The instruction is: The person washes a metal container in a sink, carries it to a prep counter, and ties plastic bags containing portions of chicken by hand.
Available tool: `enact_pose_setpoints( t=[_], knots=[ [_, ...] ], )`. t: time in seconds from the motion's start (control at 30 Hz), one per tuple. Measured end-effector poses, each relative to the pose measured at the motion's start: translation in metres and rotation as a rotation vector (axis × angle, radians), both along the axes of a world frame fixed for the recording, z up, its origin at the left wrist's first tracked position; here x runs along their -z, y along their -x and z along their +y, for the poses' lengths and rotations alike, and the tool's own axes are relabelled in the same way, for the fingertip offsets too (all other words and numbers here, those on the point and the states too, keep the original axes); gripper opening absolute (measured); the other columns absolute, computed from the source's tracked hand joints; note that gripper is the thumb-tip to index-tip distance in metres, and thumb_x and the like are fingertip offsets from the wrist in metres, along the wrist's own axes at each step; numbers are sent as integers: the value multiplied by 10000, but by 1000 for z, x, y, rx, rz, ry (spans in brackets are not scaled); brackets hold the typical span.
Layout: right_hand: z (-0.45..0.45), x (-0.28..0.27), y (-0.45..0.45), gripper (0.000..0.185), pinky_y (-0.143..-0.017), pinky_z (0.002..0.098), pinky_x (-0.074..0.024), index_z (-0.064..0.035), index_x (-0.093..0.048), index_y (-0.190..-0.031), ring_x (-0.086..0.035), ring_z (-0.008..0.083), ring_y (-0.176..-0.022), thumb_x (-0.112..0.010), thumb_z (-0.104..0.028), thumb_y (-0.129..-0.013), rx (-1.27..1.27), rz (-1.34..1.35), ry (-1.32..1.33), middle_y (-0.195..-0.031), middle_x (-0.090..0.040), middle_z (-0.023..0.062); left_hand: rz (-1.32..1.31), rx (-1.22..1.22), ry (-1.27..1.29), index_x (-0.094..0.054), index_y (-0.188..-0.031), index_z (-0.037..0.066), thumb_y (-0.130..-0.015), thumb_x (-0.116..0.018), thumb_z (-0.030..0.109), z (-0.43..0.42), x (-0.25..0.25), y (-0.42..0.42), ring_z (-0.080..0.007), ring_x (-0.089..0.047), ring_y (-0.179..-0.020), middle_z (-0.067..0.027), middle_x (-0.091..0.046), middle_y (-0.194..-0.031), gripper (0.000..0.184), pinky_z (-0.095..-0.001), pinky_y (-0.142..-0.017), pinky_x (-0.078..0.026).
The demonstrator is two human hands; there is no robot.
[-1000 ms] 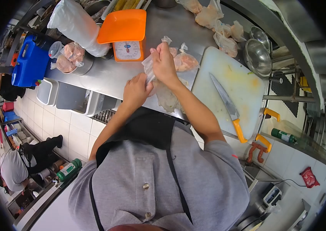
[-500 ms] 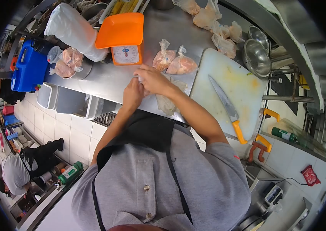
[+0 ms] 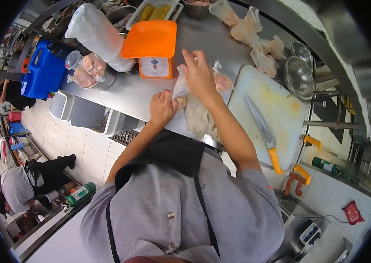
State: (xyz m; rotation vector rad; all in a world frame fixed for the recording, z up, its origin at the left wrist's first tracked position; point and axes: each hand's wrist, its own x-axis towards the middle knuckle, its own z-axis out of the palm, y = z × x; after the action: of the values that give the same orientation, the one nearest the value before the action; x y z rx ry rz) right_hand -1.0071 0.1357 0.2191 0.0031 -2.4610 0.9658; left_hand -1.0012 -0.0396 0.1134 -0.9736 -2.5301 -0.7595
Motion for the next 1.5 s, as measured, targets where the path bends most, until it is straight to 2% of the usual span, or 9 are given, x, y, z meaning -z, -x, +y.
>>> enact_pose_setpoints(
  t=[0.2,0.27,0.53,0.6,0.83,0.93,1.03,1.13,1.5],
  knots=[
    [-33,-6,-31,564,-913,465,-472,-24,-529,-1356,-641,335,-860,-634,-94,-806,-435,311,-805,-982,-618,158,-50,126,-31,-642,-995,27,-773,-662,177,-9,10,11,-342,-568,-858,-123,-603,-948,268,-431,-760,-443],
    [-20,29,-30,507,-938,469,-443,-22,-554,-1293,-651,329,-859,-615,-145,-805,-423,-160,-931,-853,-643,140,-93,156,-110,-667,-981,28,-785,-667,176,-12,-5,15,-345,-563,-872,-116,-602,-960,246,-429,-788,-445],
    [37,4,-51,188,-783,405,-510,-65,-571,-940,-636,199,-816,-567,-248,-983,-758,-723,186,-756,-593,110,147,344,133,-721,-979,66,-760,-687,73,-21,-107,16,-221,-607,-902,-58,-629,-1019,222,-360,-772,-491],
    [28,23,-74,228,-760,384,-503,-66,-565,-887,-608,189,-826,-563,-267,-994,-797,-785,1458,-802,-574,69,177,322,-36,-718,-969,63,-759,-694,66,-16,-126,10,-212,-611,-903,-54,-631,-991,211,-355,-757,-495],
    [-9,32,-56,204,-733,314,-488,-16,-639,-881,-607,153,-892,-647,-217,-918,-780,-364,1073,-935,-625,61,-570,868,-523,-706,-963,28,-823,-684,3,-15,-151,6,-220,-595,-932,-47,-623,-955,144,-307,-787,-504],
    [17,29,-7,163,-728,304,-479,6,-689,-889,-605,149,-898,-678,-157,-887,-1079,-507,934,-879,-642,46,-521,613,-390,-710,-948,34,-851,-657,-19,-32,-150,6,-201,-560,-1008,-44,-580,-1038,122,-296,-843,-488],
    [1,-6,0,103,-740,335,-485,9,-702,-922,-610,201,-888,-680,-56,-845,-804,-367,488,-824,-657,59,-423,353,-492,-689,-948,23,-887,-645,-4,-26,-102,8,-154,-562,-966,-40,-555,-1093,80,-263,-770,-489],
    [-30,-4,-13,247,-816,396,-479,-6,-701,-982,-565,306,-924,-665,36,-741,-418,69,157,-938,-626,116,-963,-53,-941,-623,-1031,-1,-958,-563,30,-16,-85,-5,-86,-586,-788,-29,-597,-962,99,-224,-708,-477],
    [-63,47,-54,206,-785,433,-453,-20,-635,-881,-514,336,-932,-724,-60,-700,-138,140,-84,-970,-560,113,-992,-175,-1114,-606,-1037,-31,-977,-586,102,-5,-35,-22,-109,-620,-729,-72,-653,-862,147,-248,-637,-524]
  ],
)
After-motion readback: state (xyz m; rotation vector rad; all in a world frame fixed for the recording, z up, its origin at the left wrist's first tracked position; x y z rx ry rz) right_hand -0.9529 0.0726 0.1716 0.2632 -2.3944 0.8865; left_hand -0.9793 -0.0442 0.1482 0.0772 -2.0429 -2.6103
